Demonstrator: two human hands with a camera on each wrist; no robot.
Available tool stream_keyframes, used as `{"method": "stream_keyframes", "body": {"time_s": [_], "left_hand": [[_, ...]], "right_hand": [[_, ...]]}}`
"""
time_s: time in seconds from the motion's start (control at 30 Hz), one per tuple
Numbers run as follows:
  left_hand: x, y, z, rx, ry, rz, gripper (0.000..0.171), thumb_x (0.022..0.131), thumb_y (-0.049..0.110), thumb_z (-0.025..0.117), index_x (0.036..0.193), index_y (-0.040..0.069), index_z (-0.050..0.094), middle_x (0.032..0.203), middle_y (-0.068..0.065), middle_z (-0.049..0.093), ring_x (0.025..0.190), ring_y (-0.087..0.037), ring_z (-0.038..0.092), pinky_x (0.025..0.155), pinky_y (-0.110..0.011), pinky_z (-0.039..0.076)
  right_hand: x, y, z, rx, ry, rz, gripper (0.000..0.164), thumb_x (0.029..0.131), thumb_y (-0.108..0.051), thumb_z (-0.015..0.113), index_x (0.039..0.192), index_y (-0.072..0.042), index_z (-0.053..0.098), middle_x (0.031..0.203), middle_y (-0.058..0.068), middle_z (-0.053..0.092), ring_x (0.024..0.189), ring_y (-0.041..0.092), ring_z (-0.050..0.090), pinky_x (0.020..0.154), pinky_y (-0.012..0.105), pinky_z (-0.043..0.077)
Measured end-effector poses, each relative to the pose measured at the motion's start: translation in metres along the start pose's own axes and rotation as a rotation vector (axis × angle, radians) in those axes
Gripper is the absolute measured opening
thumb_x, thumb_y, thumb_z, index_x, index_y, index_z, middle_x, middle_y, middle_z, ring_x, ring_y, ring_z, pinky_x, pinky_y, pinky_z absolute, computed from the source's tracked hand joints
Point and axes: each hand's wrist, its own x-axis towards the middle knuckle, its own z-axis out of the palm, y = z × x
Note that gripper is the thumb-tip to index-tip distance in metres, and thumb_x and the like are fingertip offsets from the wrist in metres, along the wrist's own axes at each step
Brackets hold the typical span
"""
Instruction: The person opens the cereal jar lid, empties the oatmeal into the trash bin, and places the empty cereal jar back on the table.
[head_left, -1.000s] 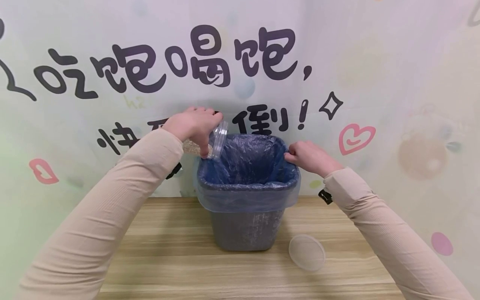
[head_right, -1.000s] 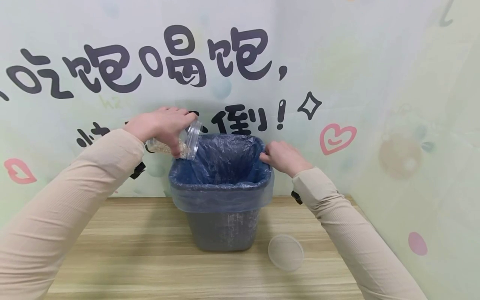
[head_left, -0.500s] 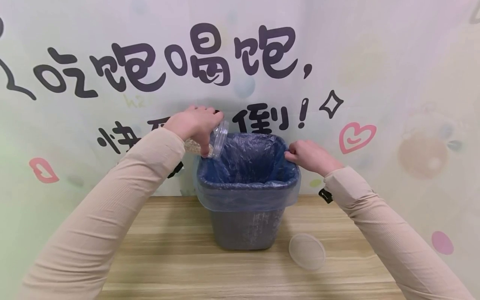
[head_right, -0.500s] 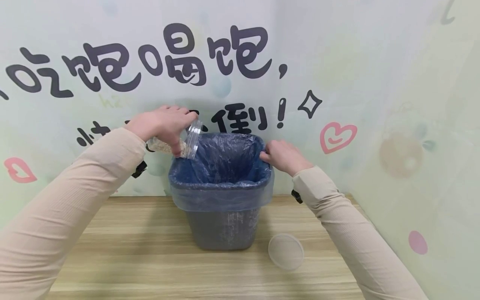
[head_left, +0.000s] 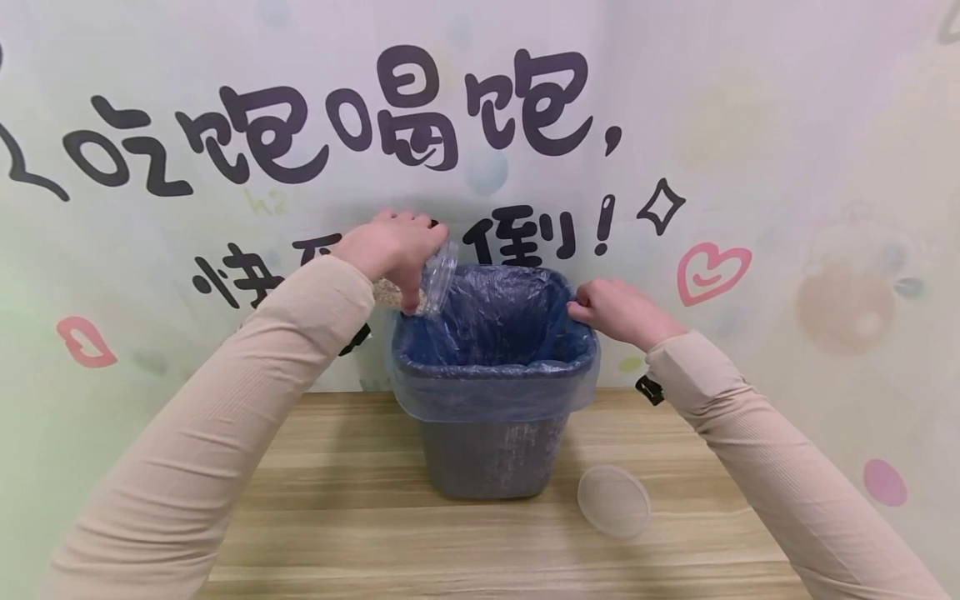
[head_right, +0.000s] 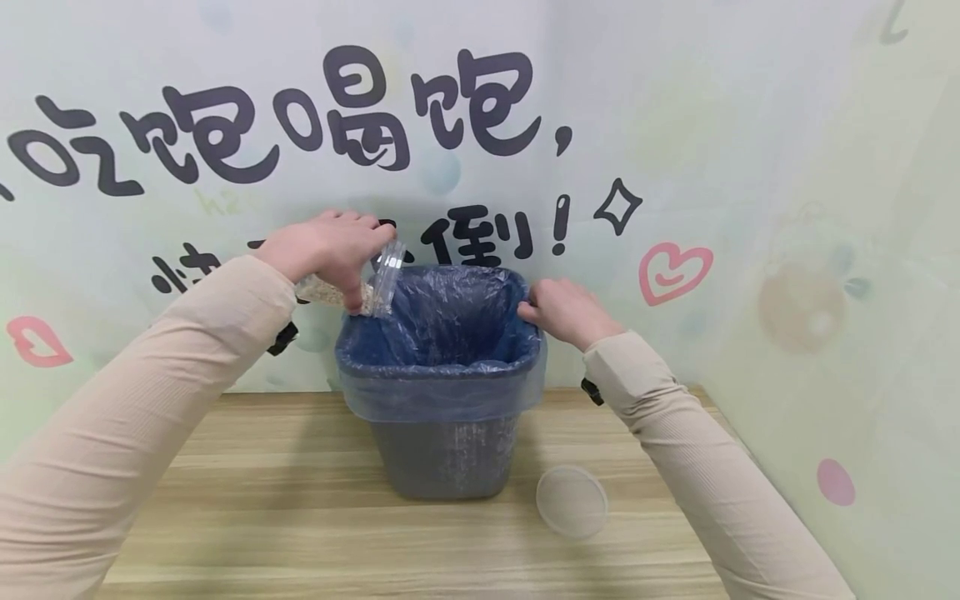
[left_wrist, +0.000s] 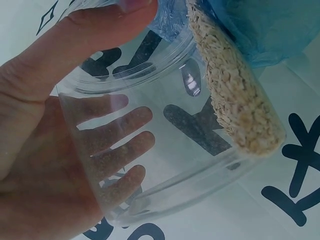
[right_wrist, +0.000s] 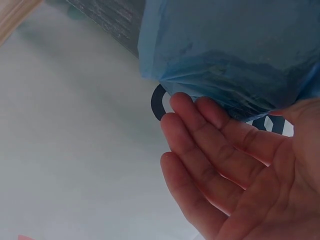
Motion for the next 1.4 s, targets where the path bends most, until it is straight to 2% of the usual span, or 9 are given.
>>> {"method": "stream_keyframes", "body": {"time_s": [0.47, 1.4], "left_hand": [[0.0001, 0.0022, 0.0009, 0.022, -0.014, -0.016, 0.101, 0.069, 0.029, 0.086, 0.146, 0.000, 0.029, 0.146, -0.024, 0.034, 0.132, -0.042, 0.031, 0.109, -0.055, 0.024], [-0.0011, 0.0070, 0.0006, 0.059, 0.008, -0.036, 0.099, 0.067, 0.028, 0.087, 0.145, 0.001, 0.032, 0.143, -0.023, 0.037, 0.130, -0.041, 0.034, 0.107, -0.054, 0.027]], "right_hand": [[-0.0007, -0.0001, 0.0012, -0.005, 0.002, -0.008, 0.034, 0.093, -0.014, 0.053, 0.060, -0.011, 0.045, 0.054, -0.002, 0.036, 0.050, 0.014, 0.037, 0.053, 0.029, 0.031], [0.0000, -0.0013, 0.0000, 0.002, -0.013, 0.013, 0.034, 0.094, -0.014, 0.053, 0.062, -0.010, 0.048, 0.055, -0.001, 0.037, 0.050, 0.015, 0.038, 0.054, 0.030, 0.032]]}}
